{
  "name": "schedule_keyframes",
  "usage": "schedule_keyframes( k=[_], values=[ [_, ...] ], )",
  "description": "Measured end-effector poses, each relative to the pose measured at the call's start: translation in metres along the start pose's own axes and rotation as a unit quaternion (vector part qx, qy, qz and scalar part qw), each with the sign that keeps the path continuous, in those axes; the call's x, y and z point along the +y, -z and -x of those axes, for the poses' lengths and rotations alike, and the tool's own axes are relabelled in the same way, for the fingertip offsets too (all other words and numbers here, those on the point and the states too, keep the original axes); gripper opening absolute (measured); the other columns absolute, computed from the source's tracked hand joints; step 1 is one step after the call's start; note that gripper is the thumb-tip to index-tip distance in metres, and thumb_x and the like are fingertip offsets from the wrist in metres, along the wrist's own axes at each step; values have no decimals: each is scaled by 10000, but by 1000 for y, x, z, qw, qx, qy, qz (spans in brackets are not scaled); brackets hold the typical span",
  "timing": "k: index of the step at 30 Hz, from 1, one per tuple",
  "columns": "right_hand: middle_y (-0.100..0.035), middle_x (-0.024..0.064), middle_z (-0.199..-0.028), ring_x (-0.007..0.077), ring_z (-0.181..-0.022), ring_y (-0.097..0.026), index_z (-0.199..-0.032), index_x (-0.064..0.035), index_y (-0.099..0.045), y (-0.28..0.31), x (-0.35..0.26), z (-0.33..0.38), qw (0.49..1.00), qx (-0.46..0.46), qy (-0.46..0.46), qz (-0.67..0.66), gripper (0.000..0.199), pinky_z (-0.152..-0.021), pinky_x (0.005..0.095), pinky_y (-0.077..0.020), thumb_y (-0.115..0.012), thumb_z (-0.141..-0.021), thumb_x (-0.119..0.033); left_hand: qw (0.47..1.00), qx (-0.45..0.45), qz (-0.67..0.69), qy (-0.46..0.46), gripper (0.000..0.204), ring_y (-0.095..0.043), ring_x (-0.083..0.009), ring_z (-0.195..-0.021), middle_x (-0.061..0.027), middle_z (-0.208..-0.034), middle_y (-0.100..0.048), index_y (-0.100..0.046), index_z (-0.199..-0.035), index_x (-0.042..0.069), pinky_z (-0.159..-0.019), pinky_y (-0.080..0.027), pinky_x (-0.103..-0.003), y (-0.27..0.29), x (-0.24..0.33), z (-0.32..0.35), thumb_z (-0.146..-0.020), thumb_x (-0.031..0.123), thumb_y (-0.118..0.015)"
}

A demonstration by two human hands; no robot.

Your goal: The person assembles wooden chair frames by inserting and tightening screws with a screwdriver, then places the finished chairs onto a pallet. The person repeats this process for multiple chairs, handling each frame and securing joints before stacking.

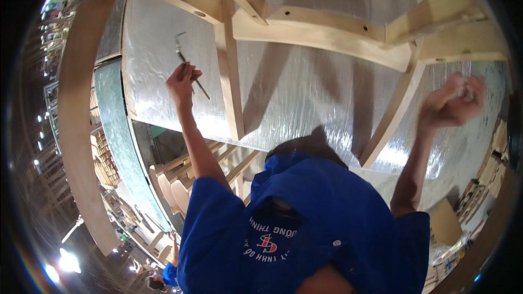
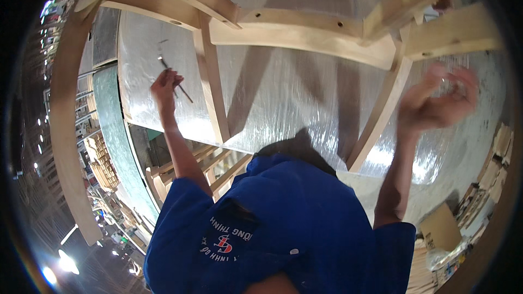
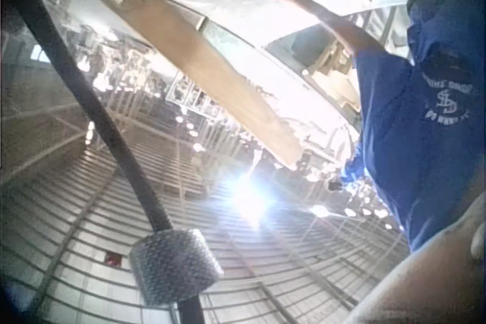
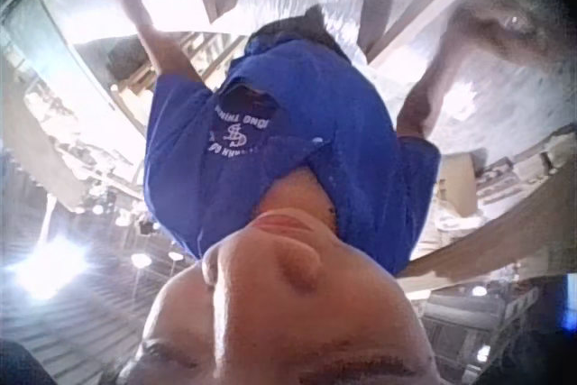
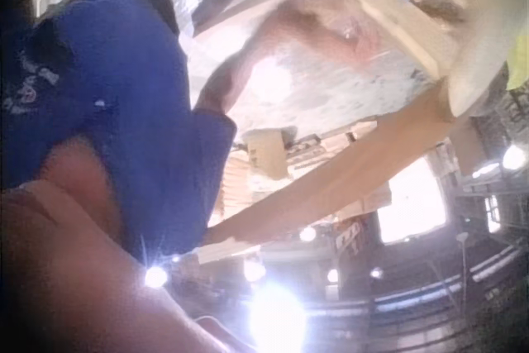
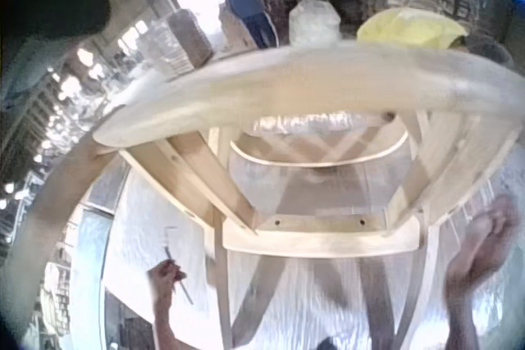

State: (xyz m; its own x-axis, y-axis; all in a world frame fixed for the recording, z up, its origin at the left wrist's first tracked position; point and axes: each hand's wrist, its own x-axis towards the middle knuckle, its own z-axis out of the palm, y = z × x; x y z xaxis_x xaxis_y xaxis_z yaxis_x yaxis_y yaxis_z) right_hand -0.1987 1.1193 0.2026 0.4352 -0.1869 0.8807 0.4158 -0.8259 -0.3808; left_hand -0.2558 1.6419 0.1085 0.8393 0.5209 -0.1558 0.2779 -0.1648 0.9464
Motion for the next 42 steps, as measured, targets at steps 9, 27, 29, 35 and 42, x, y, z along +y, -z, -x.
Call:
schedule_keyframes(
  k=[9,27,29,35,42],
  values=[
    [-639,127,-779,200,-626,-643,-911,14,-626,10,-123,20,802,-386,-334,-309,288,-522,286,-490,-728,-770,-216,966,-230,111,31,219,-646,-156,-718,-145,-831,-668,-612,-1005,-92,-639,-541,-279,-178,144,211,-795,-53,-660],
    [-667,108,-890,165,-782,-658,-964,-3,-635,81,26,-35,992,-76,-83,52,155,-680,267,-542,-664,-812,-21,913,-258,213,-231,139,-637,-155,-852,-100,-897,-660,-624,-981,-68,-773,-477,-237,-347,127,95,-883,21,-581],
    [-671,93,-868,164,-768,-659,-959,-24,-642,78,37,-30,986,-133,-42,88,163,-669,272,-529,-675,-800,-19,919,-273,183,-216,130,-628,-147,-843,-95,-898,-660,-623,-965,-71,-775,-477,-236,-350,125,94,-886,20,-575],
    [-669,66,-810,150,-653,-618,-884,-49,-655,69,56,-26,960,-219,-174,-15,151,-604,262,-492,-730,-764,-101,897,-332,132,-261,144,-592,-125,-817,-86,-918,-648,-601,-978,-71,-771,-483,-239,-337,111,79,-861,13,-608],
    [-653,82,-757,149,-675,-633,-835,-21,-638,69,63,-21,954,-215,-207,31,199,-617,270,-509,-757,-739,-149,911,-283,171,-247,199,-604,-143,-858,-110,-932,-649,-572,-986,-58,-766,-503,-269,-343,128,88,-809,-22,-657]
  ],
)
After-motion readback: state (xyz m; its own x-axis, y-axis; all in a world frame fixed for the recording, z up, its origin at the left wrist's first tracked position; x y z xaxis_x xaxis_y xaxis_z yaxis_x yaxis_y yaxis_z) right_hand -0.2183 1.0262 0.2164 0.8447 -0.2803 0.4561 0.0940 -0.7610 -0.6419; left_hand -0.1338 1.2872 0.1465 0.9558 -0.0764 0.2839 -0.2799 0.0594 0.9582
